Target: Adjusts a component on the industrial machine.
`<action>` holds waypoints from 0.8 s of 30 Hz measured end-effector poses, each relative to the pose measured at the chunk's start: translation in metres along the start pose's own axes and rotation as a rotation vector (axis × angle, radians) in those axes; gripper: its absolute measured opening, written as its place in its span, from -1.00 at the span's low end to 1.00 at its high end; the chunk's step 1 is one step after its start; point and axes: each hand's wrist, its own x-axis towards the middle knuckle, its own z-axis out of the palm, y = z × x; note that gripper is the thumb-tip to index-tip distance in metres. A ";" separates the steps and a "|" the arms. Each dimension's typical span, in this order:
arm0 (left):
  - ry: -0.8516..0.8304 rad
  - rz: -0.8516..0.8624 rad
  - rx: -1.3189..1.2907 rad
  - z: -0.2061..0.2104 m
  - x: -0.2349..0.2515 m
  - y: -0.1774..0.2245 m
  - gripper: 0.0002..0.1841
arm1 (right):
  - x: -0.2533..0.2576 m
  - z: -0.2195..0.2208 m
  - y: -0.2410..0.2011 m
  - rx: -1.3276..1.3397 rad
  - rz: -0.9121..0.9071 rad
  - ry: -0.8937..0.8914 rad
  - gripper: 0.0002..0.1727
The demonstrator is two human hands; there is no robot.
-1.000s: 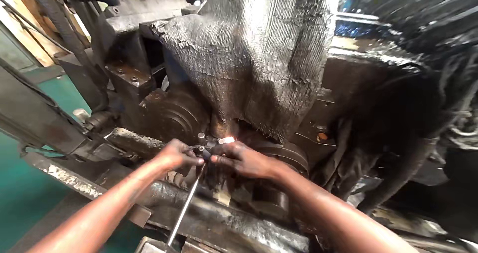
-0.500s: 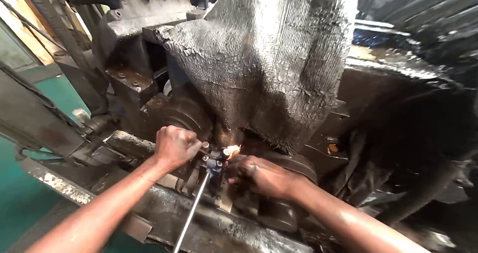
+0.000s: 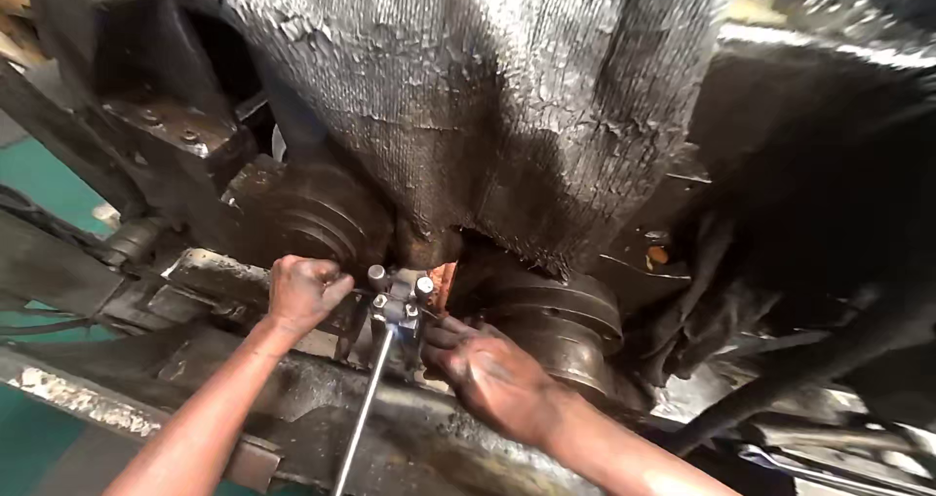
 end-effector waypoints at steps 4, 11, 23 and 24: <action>-0.173 -0.249 0.067 -0.010 0.001 0.020 -0.58 | 0.006 0.013 -0.015 0.047 0.103 -0.012 -0.74; -0.311 -0.213 -0.288 -0.015 -0.005 0.040 -0.58 | 0.011 0.017 -0.015 0.161 0.140 -0.044 -0.72; -0.309 -0.701 -0.516 -0.008 -0.015 0.072 -0.66 | 0.011 0.017 -0.019 0.171 0.136 0.034 -0.71; -0.284 -0.712 -0.554 -0.008 -0.015 0.074 -0.67 | 0.010 0.015 -0.019 0.180 0.135 0.030 -0.70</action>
